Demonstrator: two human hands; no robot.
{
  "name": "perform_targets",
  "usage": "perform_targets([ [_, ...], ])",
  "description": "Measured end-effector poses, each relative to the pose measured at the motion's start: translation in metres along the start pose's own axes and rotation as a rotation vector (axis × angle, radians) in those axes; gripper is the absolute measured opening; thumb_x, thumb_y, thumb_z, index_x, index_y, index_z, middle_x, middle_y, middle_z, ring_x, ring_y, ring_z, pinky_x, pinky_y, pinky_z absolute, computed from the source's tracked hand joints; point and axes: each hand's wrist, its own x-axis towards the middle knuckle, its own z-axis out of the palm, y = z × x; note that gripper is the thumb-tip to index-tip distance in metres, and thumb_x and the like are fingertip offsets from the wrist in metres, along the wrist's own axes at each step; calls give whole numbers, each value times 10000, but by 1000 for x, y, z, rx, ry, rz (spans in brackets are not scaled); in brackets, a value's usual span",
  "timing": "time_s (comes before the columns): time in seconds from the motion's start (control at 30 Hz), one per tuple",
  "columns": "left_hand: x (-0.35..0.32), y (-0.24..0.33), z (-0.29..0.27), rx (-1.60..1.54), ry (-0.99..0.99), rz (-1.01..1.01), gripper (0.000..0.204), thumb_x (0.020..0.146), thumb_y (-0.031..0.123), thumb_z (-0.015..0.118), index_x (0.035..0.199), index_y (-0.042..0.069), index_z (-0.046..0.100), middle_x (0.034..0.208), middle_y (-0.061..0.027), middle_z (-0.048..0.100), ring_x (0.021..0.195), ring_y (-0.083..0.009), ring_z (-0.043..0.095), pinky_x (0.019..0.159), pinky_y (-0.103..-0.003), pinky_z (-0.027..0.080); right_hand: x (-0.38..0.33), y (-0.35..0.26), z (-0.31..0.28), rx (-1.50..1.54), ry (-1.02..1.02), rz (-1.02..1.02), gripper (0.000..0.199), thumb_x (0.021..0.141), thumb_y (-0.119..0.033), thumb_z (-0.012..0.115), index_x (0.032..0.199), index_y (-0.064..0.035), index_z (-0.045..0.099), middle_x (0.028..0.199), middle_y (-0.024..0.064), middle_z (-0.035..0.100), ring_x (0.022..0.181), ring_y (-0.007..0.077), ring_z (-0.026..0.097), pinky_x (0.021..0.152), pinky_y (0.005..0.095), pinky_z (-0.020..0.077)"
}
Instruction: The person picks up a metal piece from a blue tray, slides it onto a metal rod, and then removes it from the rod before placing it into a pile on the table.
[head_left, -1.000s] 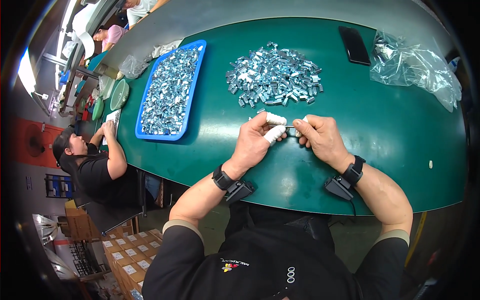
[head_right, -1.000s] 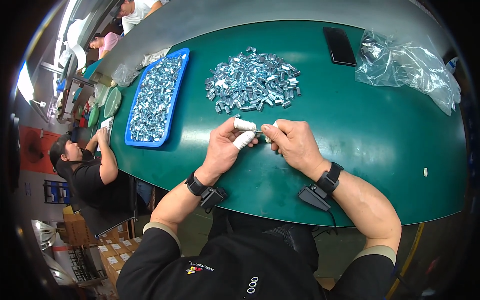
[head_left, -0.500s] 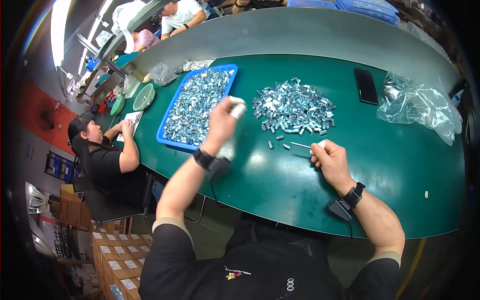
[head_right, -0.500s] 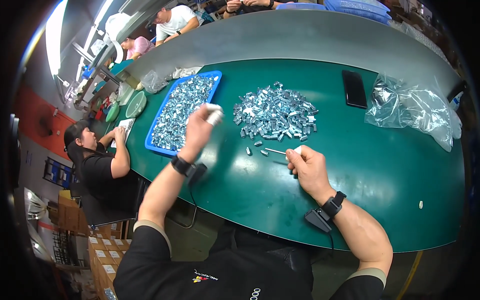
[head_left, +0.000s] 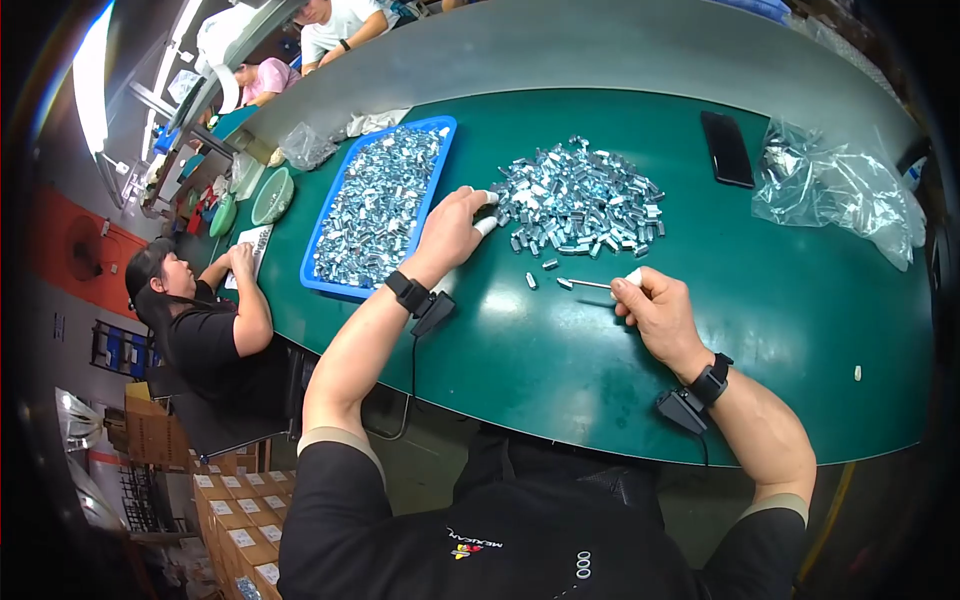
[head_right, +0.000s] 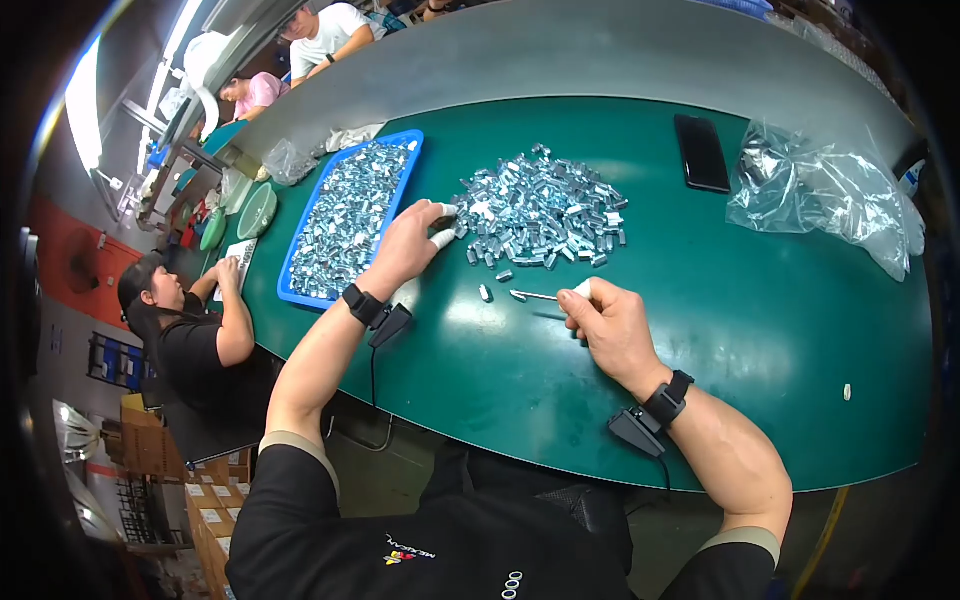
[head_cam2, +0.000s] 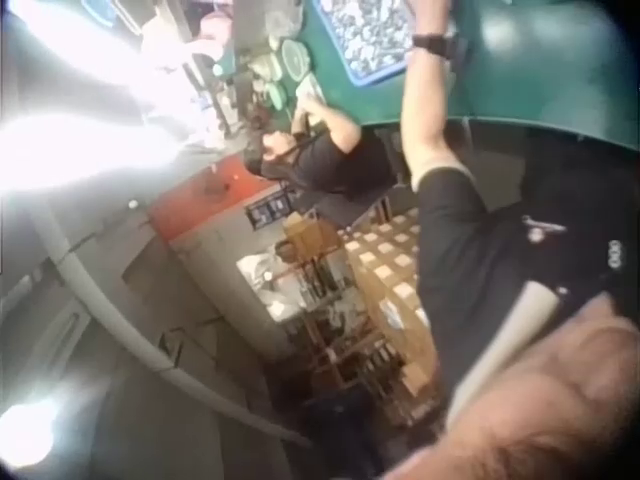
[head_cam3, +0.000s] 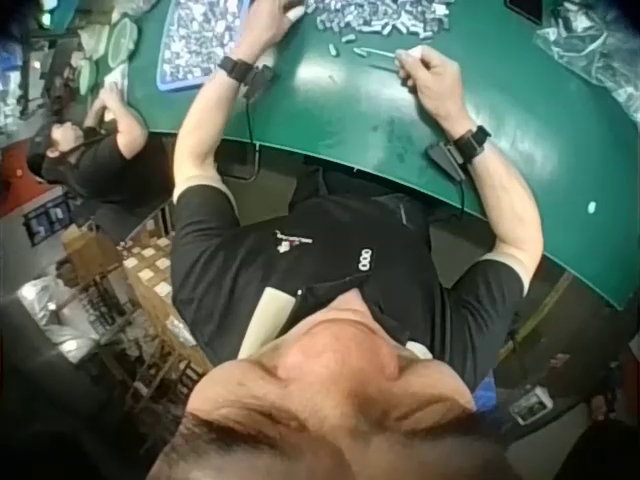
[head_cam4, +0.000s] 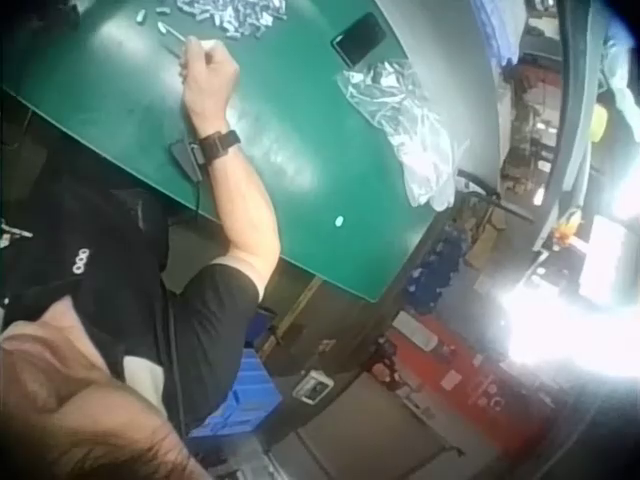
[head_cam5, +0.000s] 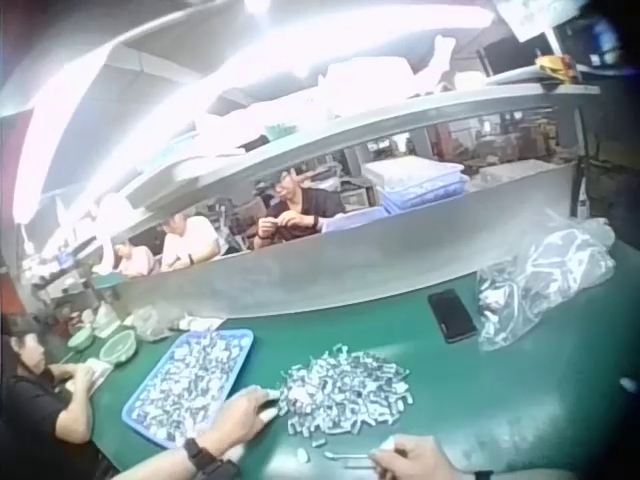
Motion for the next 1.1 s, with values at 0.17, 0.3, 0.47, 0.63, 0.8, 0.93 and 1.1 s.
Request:
perform_targets([
  [0.17, -21, 19, 6, -95, 32, -58, 211, 826, 80, 773, 1012, 42, 679, 941, -136, 638, 926, -340, 642, 805, -428, 516, 2, -2, 0, 10, -34, -1, 266, 1005, -265, 669, 863, -39, 671, 729, -2, 651, 628, 43, 552, 556, 213, 437],
  [0.3, -39, 43, -5, -95, -10, -81, 208, 817, 70, 785, 984, 33, 667, 950, -121, 640, 911, -311, 643, 784, -398, 518, 2, -4, -4, -64, -44, 4, 268, 1004, -265, 668, 855, -43, 667, 727, -6, 646, 628, 39, 542, 557, 215, 433],
  [0.47, -50, 51, -9, -46, -19, 25, 227, 803, 74, 799, 992, 43, 677, 961, -106, 649, 925, -303, 638, 796, -383, 517, 1, -1, -5, -32, -50, -8, 267, 1003, -266, 672, 850, -46, 662, 723, -13, 641, 627, 36, 533, 557, 217, 428],
  [0.63, -64, 45, -4, -53, -17, 22, 226, 810, 56, 798, 1012, 55, 694, 959, -92, 673, 906, -282, 654, 773, -366, 534, 0, -3, 1, -49, -64, -25, 263, 999, -263, 680, 854, -44, 658, 724, -17, 641, 634, 38, 541, 561, 224, 432],
  [0.8, -69, 99, -3, -378, -59, -27, 190, 863, 43, 767, 1041, 33, 701, 948, -74, 701, 816, -176, 668, 701, -286, 520, -1, -2, -1, -88, -87, -46, 258, 995, -256, 687, 862, -35, 663, 722, -21, 638, 641, 40, 548, 565, 231, 435],
  [0.93, -64, 123, 1, -495, -65, -31, 161, 877, 48, 765, 1023, 22, 703, 922, -67, 724, 754, -130, 655, 688, -265, 511, -2, -5, 1, -113, -107, -47, 236, 982, -237, 699, 875, -29, 677, 715, -23, 634, 643, 39, 546, 568, 233, 434],
  [1.1, -58, 130, 17, -592, -67, -66, 153, 872, 49, 772, 1012, 23, 717, 928, -56, 724, 755, -123, 647, 691, -261, 512, 0, 0, -1, -104, -46, -120, 221, 940, -217, 721, 881, -7, 689, 667, 15, 648, 590, 75, 556, 541, 275, 431],
])
